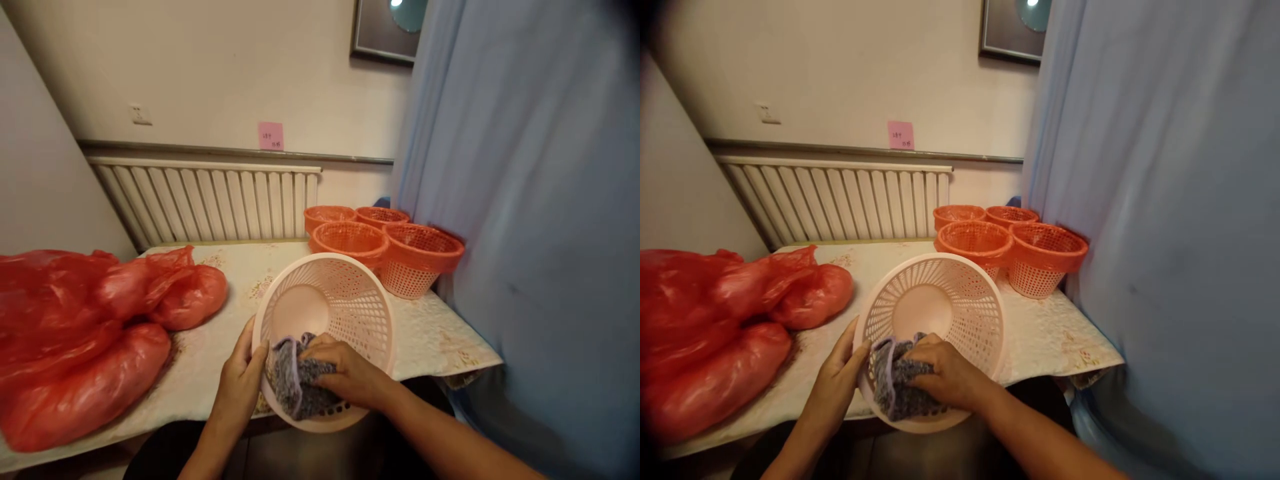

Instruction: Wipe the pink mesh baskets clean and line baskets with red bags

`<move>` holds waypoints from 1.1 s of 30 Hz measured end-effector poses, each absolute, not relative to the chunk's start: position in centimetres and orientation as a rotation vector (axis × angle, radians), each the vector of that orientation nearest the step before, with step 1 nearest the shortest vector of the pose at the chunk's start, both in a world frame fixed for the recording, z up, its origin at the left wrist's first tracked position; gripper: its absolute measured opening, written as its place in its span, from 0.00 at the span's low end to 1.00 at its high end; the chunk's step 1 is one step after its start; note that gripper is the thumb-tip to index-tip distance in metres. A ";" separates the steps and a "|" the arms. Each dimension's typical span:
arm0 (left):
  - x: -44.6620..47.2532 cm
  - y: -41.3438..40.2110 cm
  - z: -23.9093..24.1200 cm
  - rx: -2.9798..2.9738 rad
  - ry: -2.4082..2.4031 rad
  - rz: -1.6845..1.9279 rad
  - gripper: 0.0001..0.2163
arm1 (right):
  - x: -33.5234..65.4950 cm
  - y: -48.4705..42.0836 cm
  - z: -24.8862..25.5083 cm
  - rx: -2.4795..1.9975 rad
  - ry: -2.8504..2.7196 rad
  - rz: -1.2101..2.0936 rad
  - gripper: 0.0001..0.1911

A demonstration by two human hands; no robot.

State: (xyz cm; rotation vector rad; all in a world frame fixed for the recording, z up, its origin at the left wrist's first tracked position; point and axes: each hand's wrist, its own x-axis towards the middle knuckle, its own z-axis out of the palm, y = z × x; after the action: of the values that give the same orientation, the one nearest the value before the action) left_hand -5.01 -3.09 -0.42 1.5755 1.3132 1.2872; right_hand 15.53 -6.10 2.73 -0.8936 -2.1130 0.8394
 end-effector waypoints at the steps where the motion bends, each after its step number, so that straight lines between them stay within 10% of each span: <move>1: -5.0 -3.0 -0.6 1.559 1.322 1.297 0.27 | 15.5 -7.1 3.0 -0.844 -2.145 0.739 0.08; 13: -5.5 -3.2 -1.4 1.438 1.309 1.409 0.26 | 13.2 -9.7 -9.0 -0.770 -2.128 -0.417 0.07; 29: -6.0 -3.6 -3.1 1.496 1.416 1.568 0.23 | 24.9 -8.8 -7.0 -1.365 -1.469 0.079 0.07; 33: -5.9 -4.5 -1.4 1.679 1.525 1.608 0.18 | 25.4 -7.2 -3.5 -1.596 -0.980 0.169 0.21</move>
State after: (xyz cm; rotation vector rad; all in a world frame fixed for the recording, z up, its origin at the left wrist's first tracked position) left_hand -5.88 -4.54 -1.36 1.6790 1.5253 1.6077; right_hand 25.41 -7.15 -3.47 -1.5963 -0.9804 0.1689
